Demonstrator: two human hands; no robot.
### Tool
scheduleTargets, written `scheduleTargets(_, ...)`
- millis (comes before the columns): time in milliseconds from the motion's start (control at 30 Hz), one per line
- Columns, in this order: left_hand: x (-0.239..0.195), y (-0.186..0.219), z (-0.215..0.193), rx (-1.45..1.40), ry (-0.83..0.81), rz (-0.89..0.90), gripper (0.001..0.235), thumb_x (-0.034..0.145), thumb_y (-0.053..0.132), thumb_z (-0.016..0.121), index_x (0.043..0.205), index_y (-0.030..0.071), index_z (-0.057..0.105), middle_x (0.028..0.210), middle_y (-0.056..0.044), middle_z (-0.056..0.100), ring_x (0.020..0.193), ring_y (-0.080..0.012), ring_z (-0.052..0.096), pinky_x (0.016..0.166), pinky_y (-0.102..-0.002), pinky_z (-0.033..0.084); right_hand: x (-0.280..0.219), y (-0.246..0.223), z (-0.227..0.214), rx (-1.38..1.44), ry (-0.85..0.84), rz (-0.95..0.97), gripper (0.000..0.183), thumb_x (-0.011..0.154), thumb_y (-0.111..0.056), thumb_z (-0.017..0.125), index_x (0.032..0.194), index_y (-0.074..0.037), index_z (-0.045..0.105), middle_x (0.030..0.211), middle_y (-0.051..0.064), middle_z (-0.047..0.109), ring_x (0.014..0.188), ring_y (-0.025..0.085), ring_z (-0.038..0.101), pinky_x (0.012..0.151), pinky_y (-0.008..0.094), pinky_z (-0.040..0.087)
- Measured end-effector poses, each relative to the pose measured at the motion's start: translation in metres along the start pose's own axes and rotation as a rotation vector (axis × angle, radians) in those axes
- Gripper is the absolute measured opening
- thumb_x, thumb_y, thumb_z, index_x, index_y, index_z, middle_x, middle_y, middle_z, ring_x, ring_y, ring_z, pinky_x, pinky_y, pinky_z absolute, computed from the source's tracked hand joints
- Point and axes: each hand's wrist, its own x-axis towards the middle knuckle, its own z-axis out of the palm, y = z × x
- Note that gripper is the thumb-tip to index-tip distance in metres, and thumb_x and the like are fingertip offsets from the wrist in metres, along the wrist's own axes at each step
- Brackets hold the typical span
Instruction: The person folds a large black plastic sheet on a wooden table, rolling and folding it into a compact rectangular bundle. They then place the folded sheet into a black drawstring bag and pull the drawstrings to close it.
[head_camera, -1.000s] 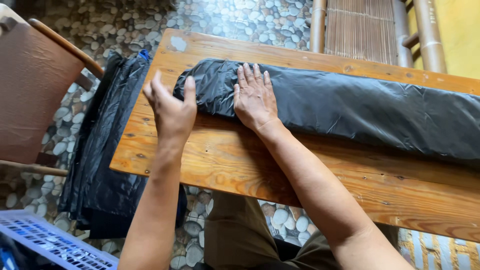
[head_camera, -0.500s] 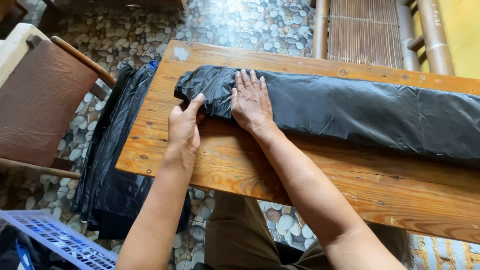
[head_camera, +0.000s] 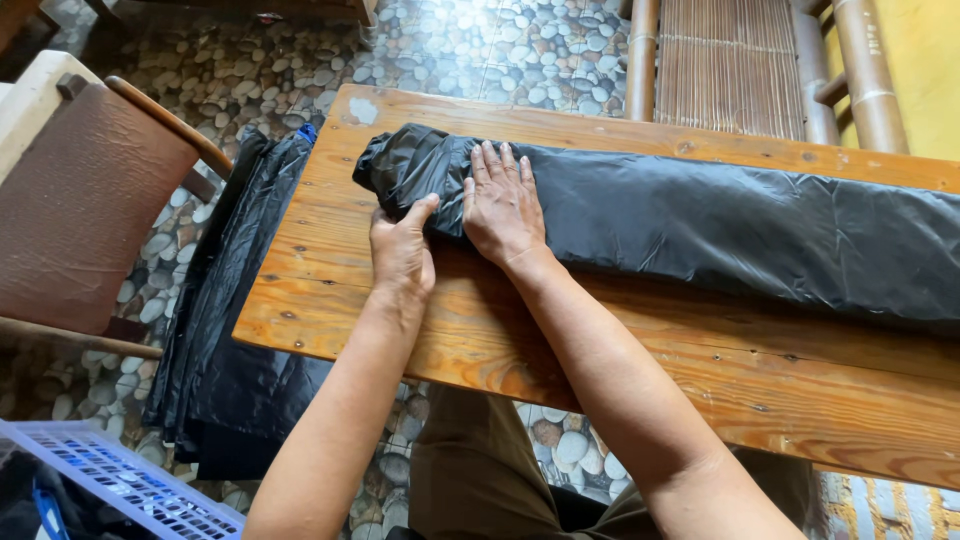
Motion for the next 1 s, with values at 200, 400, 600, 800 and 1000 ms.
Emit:
scheduleTargets(200,-0.026,0.002,0.015,0.130,-0.137,0.167,0.067,0.071,-0.009,0.082,0.128,0.019,0.061,0.113,-0.001,0.067,0.106,-0.0138,0.062,0.093,-0.035,0.055,0.000,0.003,0.003,-0.017,0.010,-0.006,0.058,0.108,-0.034,0.031,0.157,-0.005,0.042,0.163,0.015,0.040,0.154,0.035,0.029,0.127,0.054,0.017)
scheduleTargets(400,-0.023,0.014,0.015,0.183,-0.131,0.148,0.059,0.069,-0.003,0.087,0.120,0.018,0.065,0.105,0.001,0.069,0.097,-0.0121,0.065,0.087,-0.036,0.057,0.001,0.005,0.005,0.005,0.014,-0.009,0.058,0.108,-0.034,0.032,0.158,-0.006,0.041,0.163,0.015,0.040,0.154,0.035,0.029,0.126,0.055,0.017)
scheduleTargets(600,-0.030,0.018,0.032,0.355,-0.212,0.220,0.038,0.072,0.001,0.081,0.107,0.014,0.074,0.089,-0.002,0.070,0.087,-0.0128,0.067,0.075,-0.036,0.056,0.005,0.010,0.011,0.001,0.023,-0.011,0.058,0.109,-0.035,0.033,0.157,-0.005,0.041,0.162,0.016,0.041,0.154,0.036,0.029,0.127,0.054,0.017)
scheduleTargets(800,-0.024,0.024,0.024,0.519,-0.412,0.276,0.030,0.074,0.006,0.082,0.103,0.012,0.074,0.086,-0.004,0.071,0.086,-0.0139,0.065,0.076,-0.041,0.056,0.002,0.008,0.001,0.024,-0.016,-0.006,0.058,0.109,-0.037,0.034,0.159,-0.007,0.039,0.164,0.014,0.039,0.155,0.034,0.028,0.128,0.052,0.015)
scheduleTargets(1000,0.007,0.014,0.007,0.797,-0.549,0.374,0.047,0.080,0.015,0.080,0.123,0.016,0.062,0.103,-0.011,0.074,0.108,-0.0323,0.072,0.087,-0.052,0.056,0.011,0.019,0.009,0.114,-0.079,0.019,0.059,0.109,-0.039,0.034,0.162,-0.010,0.034,0.167,0.011,0.034,0.157,0.033,0.024,0.129,0.053,0.013)
